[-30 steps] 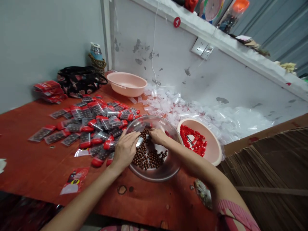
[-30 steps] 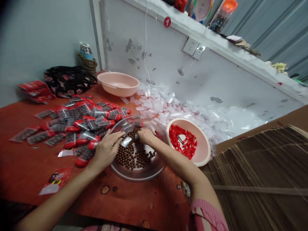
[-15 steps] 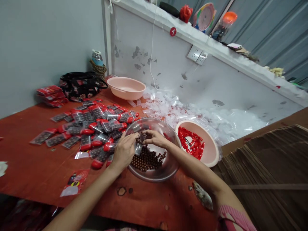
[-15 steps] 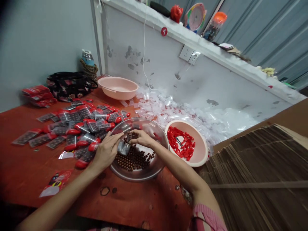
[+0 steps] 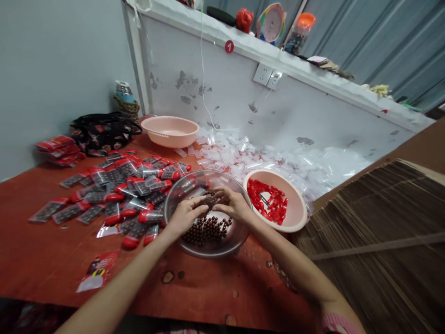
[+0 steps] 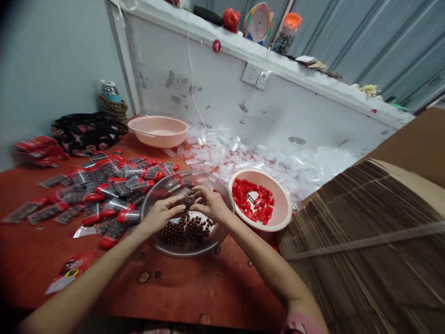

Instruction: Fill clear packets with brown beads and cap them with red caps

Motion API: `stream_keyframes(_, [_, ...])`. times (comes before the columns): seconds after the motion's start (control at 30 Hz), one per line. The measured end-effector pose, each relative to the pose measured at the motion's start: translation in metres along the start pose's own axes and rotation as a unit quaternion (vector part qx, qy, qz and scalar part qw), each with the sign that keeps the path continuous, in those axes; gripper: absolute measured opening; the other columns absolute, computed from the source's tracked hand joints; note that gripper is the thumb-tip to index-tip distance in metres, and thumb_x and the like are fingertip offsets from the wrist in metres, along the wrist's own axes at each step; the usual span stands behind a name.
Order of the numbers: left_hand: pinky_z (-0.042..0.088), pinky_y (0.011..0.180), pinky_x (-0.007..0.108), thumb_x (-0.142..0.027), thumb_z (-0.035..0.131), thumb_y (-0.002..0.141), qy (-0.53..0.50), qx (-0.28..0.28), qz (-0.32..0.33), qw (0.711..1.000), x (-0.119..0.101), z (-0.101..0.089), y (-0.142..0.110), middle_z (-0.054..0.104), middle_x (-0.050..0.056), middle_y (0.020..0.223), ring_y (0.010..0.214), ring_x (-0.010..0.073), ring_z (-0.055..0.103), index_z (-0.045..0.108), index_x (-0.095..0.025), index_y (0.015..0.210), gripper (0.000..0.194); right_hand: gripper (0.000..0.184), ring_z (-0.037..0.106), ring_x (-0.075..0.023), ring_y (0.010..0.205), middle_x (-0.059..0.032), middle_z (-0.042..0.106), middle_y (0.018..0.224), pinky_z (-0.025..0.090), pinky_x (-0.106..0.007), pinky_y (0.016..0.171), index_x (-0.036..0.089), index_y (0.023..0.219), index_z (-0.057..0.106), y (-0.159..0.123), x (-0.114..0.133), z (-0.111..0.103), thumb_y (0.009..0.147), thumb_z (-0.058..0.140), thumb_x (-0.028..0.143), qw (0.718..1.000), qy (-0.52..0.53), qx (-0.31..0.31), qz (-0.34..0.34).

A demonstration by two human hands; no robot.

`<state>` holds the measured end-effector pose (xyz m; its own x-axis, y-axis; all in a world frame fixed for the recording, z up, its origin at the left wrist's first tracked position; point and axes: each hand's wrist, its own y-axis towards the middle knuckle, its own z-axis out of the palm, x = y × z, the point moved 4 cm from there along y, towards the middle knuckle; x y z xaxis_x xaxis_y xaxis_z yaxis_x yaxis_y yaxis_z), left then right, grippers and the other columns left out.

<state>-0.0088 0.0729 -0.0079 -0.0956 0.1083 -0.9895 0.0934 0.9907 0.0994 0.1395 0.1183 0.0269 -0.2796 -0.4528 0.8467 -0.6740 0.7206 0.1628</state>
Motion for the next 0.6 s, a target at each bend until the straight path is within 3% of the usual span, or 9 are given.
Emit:
stream_keyframes(0.13, [0.047, 0.081, 0.035, -0.034, 0.058, 0.073, -0.041, 0.065, -0.025, 0.997, 0.001, 0.006, 0.001, 0.064, 0.007, 0.11, 0.094, 0.0245, 0.061, 0.062, -0.018, 0.109, 0.039, 0.034, 0.056, -0.0129, 0.09, -0.0055, 0.058, 0.104, 0.045, -0.026, 0.082, 0.017, 0.11, 0.051, -0.007, 0.018, -0.013, 0.078, 0.06, 0.025, 0.983, -0.123, 0.065, -0.118])
stream_keyframes(0.23, [0.044, 0.086, 0.038, -0.034, 0.06, 0.073, -0.028, 0.086, -0.028, 0.996, -0.003, 0.008, 0.0, 0.065, 0.006, 0.108, 0.097, 0.0258, 0.059, 0.064, -0.019, 0.107, 0.038, 0.03, 0.053, -0.0138, 0.096, -0.0061, 0.058, 0.103, 0.042, -0.027, 0.087, 0.016, 0.107, 0.052, -0.01, 0.021, -0.017, 0.079, 0.058, 0.026, 0.968, -0.176, 0.092, -0.154])
stream_keyframes(0.43, [0.039, 0.093, 0.039, -0.036, 0.059, 0.072, 0.023, 0.097, -0.048, 0.994, -0.006, 0.007, -0.001, 0.063, 0.008, 0.112, 0.104, 0.0269, 0.056, 0.063, -0.016, 0.109, 0.042, 0.023, 0.055, -0.0134, 0.09, -0.0059, 0.06, 0.096, 0.042, -0.024, 0.083, 0.015, 0.1, 0.054, -0.013, 0.011, -0.013, 0.079, 0.059, 0.022, 0.967, -0.149, 0.103, -0.178])
stream_keyframes(0.6, [0.039, 0.094, 0.037, -0.039, 0.06, 0.07, 0.076, 0.076, -0.05, 0.993, -0.006, 0.006, 0.0, 0.063, 0.006, 0.112, 0.105, 0.0271, 0.056, 0.065, -0.017, 0.106, 0.042, 0.014, 0.056, -0.0115, 0.076, -0.0023, 0.061, 0.085, 0.043, -0.021, 0.071, 0.016, 0.091, 0.055, -0.015, -0.003, -0.01, 0.078, 0.059, 0.022, 0.979, -0.117, 0.103, -0.134])
